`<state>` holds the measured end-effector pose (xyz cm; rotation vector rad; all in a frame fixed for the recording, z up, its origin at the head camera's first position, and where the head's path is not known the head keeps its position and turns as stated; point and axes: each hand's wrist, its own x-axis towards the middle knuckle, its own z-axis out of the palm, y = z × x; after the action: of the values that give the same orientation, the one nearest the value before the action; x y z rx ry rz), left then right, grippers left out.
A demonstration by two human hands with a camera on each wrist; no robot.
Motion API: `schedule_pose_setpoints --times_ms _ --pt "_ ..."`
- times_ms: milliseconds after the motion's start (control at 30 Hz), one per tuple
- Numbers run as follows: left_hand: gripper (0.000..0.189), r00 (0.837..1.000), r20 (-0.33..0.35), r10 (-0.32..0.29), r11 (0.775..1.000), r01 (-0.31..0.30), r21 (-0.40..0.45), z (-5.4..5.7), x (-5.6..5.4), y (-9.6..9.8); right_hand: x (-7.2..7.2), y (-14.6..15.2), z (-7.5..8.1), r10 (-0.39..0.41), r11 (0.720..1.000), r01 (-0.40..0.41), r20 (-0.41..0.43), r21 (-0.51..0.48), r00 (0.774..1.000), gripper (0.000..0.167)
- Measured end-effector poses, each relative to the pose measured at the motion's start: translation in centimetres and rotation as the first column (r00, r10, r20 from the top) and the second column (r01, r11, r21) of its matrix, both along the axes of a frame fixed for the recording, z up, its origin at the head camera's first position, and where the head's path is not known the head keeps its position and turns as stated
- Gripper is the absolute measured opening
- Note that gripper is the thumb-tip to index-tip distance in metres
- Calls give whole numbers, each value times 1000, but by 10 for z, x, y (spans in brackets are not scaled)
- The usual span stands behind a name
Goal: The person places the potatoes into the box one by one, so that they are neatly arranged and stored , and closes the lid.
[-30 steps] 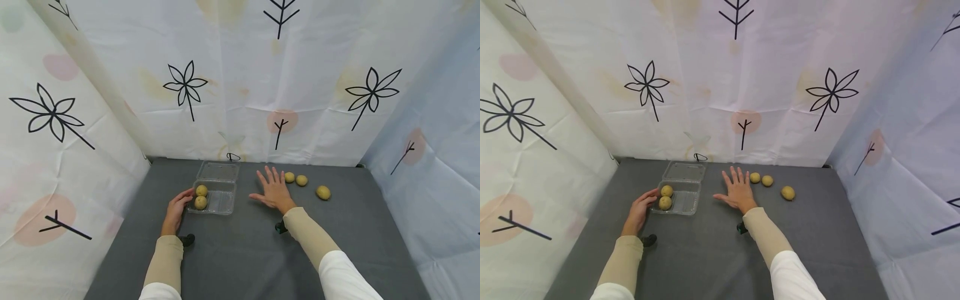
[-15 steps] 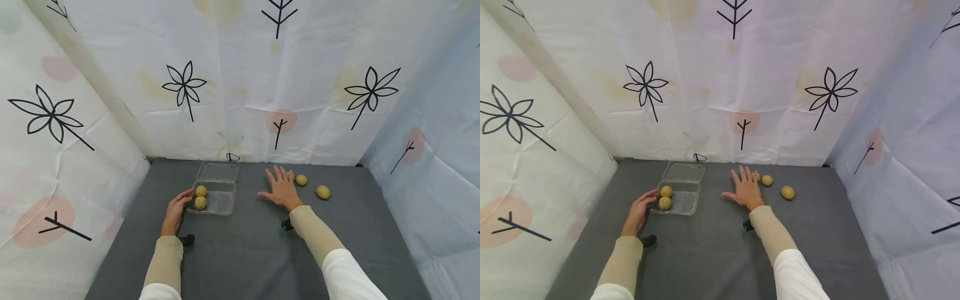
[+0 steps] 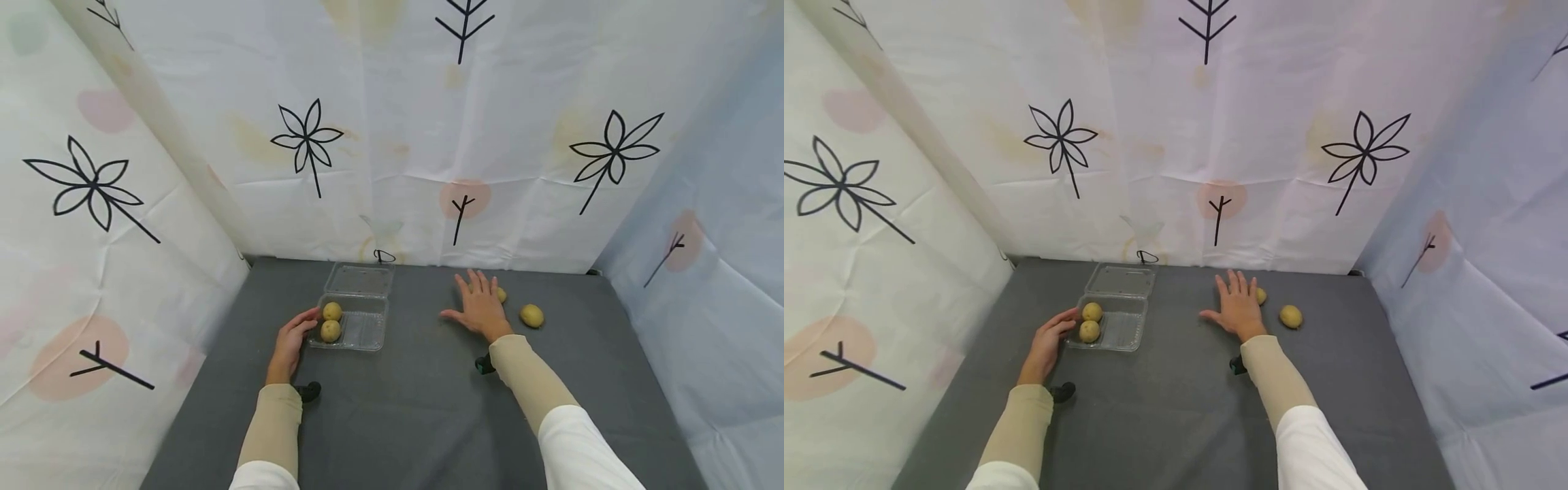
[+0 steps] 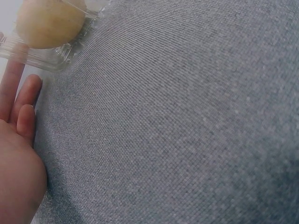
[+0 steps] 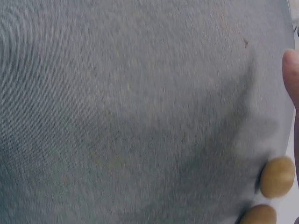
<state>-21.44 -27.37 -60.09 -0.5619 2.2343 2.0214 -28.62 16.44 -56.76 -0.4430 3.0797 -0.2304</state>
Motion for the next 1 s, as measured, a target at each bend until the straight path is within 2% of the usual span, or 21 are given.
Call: schedule_pose_setpoints --times_ms 100,300,433,700,1000 --pt "43 1000 8 -9 1000 9 27 5 2 2 -1 8 0 -2 1000 2 -23 1 1000 97" --pt "44 999 24 -25 998 24 64 26 9 5 -3 20 6 -19 1000 19 -7 -18 1000 96" --pt "43 1000 17 -26 997 25 67 34 13 6 -6 24 5 -30 998 31 18 -46 999 92" --pt "42 1000 19 -17 998 16 59 30 10 7 -13 33 2 -65 993 71 66 -95 996 80" --pt "41 1000 21 -13 998 12 56 31 8 5 -13 32 -3 -47 993 51 34 -102 998 63"
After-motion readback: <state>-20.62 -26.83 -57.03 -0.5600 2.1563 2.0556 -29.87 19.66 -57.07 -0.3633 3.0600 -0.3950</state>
